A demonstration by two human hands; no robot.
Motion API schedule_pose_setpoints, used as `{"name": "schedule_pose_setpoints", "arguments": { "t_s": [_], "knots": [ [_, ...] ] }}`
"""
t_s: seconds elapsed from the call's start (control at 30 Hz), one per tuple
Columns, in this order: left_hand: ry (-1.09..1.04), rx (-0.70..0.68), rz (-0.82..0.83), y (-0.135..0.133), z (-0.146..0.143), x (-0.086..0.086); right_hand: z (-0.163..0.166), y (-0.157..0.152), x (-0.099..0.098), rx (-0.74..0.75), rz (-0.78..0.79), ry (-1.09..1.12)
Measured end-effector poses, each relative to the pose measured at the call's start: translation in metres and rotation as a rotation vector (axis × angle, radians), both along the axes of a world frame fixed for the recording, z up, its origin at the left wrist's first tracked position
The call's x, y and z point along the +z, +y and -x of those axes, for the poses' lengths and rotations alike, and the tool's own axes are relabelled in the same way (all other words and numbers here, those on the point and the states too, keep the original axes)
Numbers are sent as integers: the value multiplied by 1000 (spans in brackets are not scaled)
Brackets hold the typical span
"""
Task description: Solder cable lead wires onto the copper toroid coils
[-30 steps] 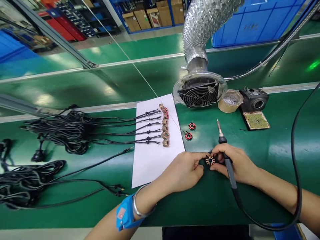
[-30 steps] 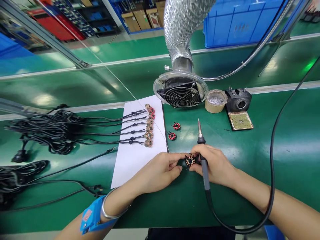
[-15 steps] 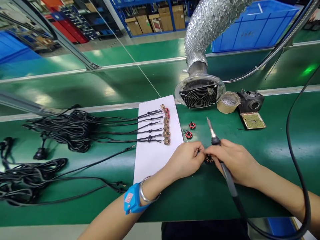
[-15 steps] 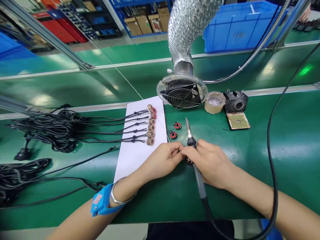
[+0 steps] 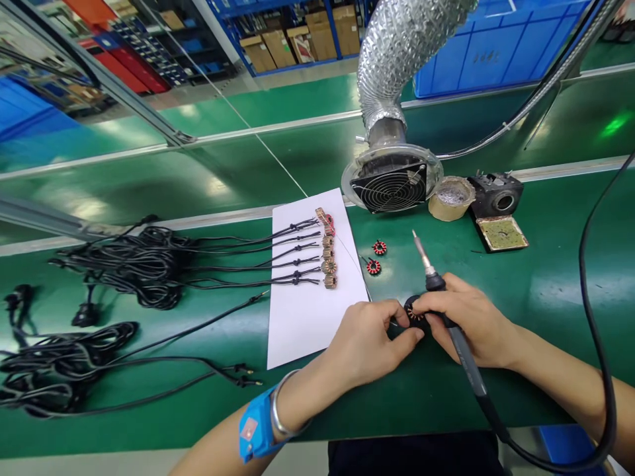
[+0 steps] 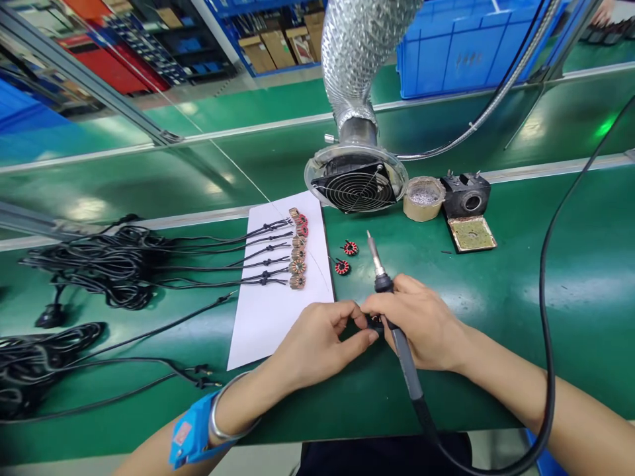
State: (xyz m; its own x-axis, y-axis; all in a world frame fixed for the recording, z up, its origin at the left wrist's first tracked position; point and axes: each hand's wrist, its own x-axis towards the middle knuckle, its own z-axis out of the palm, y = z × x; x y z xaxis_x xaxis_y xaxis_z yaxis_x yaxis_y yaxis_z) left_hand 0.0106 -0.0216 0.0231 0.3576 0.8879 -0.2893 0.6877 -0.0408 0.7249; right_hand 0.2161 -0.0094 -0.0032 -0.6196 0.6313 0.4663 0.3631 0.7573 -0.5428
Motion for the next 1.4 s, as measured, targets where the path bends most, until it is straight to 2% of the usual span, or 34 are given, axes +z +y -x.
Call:
{"name": "schedule_pose_setpoints", "arguments": {
  "t_s": [0.17,0.3,0.37,0.57,0.7,0.8,0.93,1.13,1.4],
  "knots": [
    [12,-43,-244,-12,0,-8,3,-3,1,1,-118,-215],
    [35,-128,-402,-13,3,-15,0,-3,1,45,-227,-266],
    [43,-162,-442,-12,2,-19,-3,-4,2,44,-208,-248],
    [-28,-176,-448,-11,1,-24,-9,-5,3,-139,-23,57],
    [-26,-154,-431,-6,7,-16,-2,-2,-4,-145,4,75],
    [15,-123,-477,-2,11,-14,4,1,-8,-115,-33,40],
    [81,-163,-585,1,10,-23,6,2,-7,-94,-89,-144],
    [24,-118,-555,0,10,-32,-1,-5,-10,-82,-77,-128],
    [5,-57,-530,-2,8,-33,5,-8,-3,-30,-331,-196]
  ]
}}
